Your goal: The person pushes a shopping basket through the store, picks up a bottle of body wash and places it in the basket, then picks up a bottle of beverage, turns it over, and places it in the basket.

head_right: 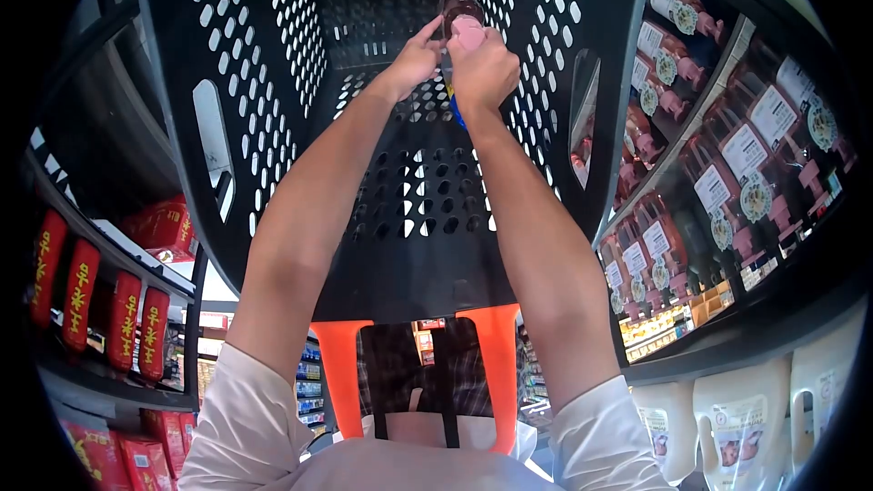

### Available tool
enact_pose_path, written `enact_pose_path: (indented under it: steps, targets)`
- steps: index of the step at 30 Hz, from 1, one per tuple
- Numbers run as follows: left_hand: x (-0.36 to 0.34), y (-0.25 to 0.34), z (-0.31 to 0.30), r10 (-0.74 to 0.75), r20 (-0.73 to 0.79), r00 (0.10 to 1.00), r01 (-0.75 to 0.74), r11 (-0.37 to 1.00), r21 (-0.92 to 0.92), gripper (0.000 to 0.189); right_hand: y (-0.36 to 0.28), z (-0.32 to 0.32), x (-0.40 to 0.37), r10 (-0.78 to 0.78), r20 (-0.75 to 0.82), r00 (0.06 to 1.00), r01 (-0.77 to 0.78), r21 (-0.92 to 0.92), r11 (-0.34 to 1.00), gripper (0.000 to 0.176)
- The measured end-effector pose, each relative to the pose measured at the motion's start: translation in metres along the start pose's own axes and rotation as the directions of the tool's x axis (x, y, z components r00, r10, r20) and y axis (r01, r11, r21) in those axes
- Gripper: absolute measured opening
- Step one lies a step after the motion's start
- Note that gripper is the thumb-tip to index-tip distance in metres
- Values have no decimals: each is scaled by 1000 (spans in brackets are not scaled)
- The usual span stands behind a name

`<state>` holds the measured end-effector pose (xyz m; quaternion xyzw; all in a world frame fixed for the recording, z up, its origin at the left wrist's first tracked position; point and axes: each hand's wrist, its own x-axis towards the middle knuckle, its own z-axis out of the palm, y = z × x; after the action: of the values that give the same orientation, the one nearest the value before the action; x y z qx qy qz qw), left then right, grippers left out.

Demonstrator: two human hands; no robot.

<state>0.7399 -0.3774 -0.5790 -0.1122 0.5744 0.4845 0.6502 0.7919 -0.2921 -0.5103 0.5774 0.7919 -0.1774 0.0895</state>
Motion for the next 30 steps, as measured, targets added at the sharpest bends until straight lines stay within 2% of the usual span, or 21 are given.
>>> enact_pose_path:
  steps: [3, 6, 7, 10, 11, 12, 14, 16, 17, 20, 21, 22, 24, 25, 26, 27, 28, 30]
  targets:
    - [-10, 2, -2, -46, 76, 996, 43, 998, 45, 77, -5, -9, -2, 23, 22, 1000, -20, -117, 993, 42]
    - [-10, 2, -1, -78, 111, 991, 76, 997, 18, 78, -6, -11, -4, 59, 50, 997, -52, -127, 991, 43]
    - [-1, -12, -2, -43, 147, 988, 42, 999, 8, 78, -4, -10, -4, 60, 42, 997, -55, -122, 991, 43]
    - [18, -47, 1, 66, 102, 993, -83, 983, 167, 78, 2, -10, -9, 84, 28, 996, -80, -109, 991, 44]
    - [26, -55, 2, 73, 49, 996, -82, 976, 200, 69, 4, -6, -10, 94, 24, 995, -91, -96, 991, 45]
    - [18, -43, 2, 32, 32, 999, -38, 972, 233, 70, 6, -1, -10, 105, 18, 994, -103, -79, 992, 45]
    - [43, -71, -1, 89, 71, 994, -103, 968, 227, 70, 10, 6, -12, 97, -29, 995, -98, -41, 994, 46]
    - [29, -53, 0, 22, 57, 998, -40, 939, 343, 71, 13, 10, -12, 161, -57, 985, -157, 61, 986, 44]
    - [17, -43, -1, 80, 47, 996, -91, 933, 348, 65, 14, 9, -15, 206, -2, 979, -205, 90, 975, 49]
    - [-28, -10, 3, 109, -139, 984, -21, 853, 521, 50, 17, -7, -36, 182, -56, 982, -153, 338, 929, 54]
    - [-47, -6, 3, 304, -118, 945, -156, 739, 655, 33, 10, -27, -43, 257, 74, 964, -266, 378, 887, 55]
    - [-78, 10, 8, 342, -113, 933, -137, 625, 768, 24, 6, -44, -52, 275, 122, 954, -299, 484, 822, 43]
    - [-144, 43, 14, 328, 94, 940, -256, 496, 830, 27, 3, -92, -75, 128, 114, 985, -167, 464, 870, 35]
    - [-172, 54, 15, 312, 153, 938, -296, 486, 822, 27, 2, -117, -86, 93, 232, 968, -201, 502, 841, 32]
    - [-201, 59, 15, 289, 212, 933, -333, 476, 814, 26, 1, -141, -101, 51, 348, 936, -243, 534, 810, 28]
    - [-230, 66, 15, 265, 270, 926, -368, 465, 805, 25, 5, -164, -118, -49, 461, 886, -301, 654, 693, 24]
    - [-262, 76, 15, 315, 240, 918, -370, 462, 806, 24, -8, -202, -137, -96, 566, 819, -355, 631, 690, 21]
    - [-328, 89, 9, 411, 168, 896, -363, 458, 812, 23, -3, -247, -172, -188, 719, 669, -368, 540, 757, 20]
